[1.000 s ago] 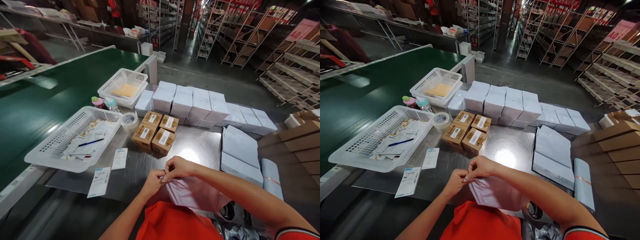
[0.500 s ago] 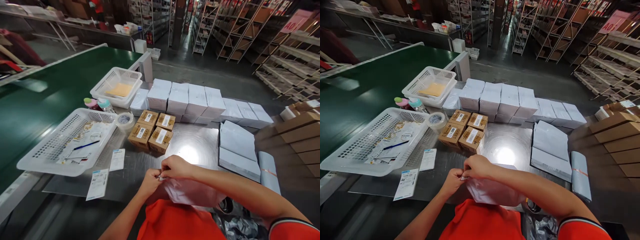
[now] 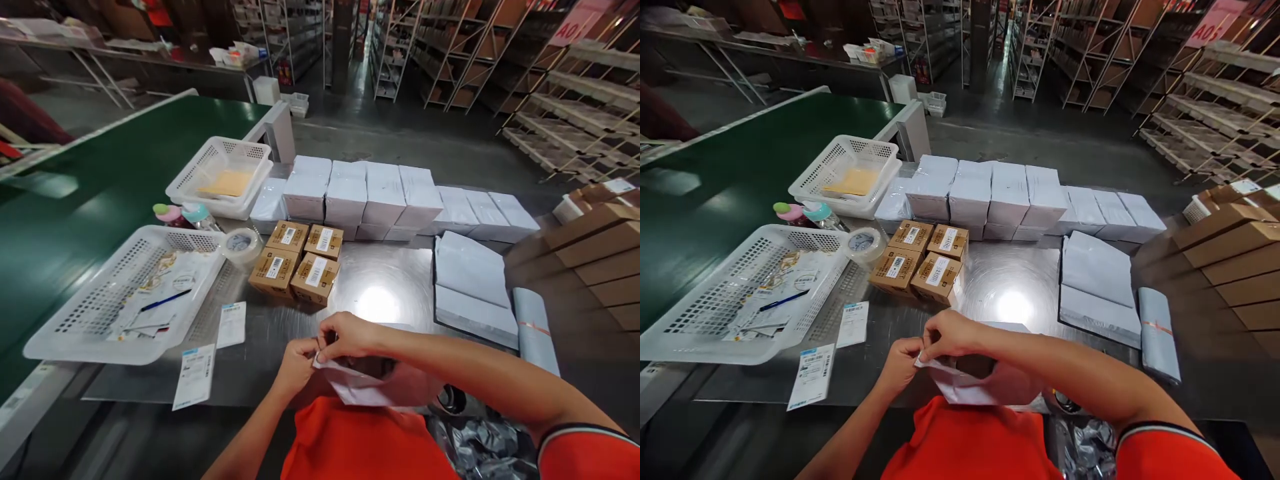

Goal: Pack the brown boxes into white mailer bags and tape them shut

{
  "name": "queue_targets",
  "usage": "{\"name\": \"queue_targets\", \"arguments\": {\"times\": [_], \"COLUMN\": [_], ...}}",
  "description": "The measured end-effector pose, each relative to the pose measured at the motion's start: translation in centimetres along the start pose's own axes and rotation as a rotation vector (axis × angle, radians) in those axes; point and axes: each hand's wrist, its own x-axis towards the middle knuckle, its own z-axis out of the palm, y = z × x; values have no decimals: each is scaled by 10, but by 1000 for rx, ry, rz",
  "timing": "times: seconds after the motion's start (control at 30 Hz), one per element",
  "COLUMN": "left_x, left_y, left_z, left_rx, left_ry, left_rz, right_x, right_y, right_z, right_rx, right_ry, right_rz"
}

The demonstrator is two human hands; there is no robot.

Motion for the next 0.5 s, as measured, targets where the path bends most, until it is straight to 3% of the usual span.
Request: {"name": "queue_targets", "arguments": {"times": [0.1, 0.3, 0.5], "left_x": [-1, 0, -1], "left_y": [2, 6, 8], "left_z": [3, 6, 4], "left_rx": [38, 144, 109], "left_ry": [16, 46, 35], "left_rz": [4, 118, 193], "right_x": [0, -4, -1], "right_y": [4, -9, -7], "right_z": [2, 0, 0], "right_rx": [45, -126, 127], "right_ry": [-27, -27, 22], "right_rz": [27, 63, 121]}}
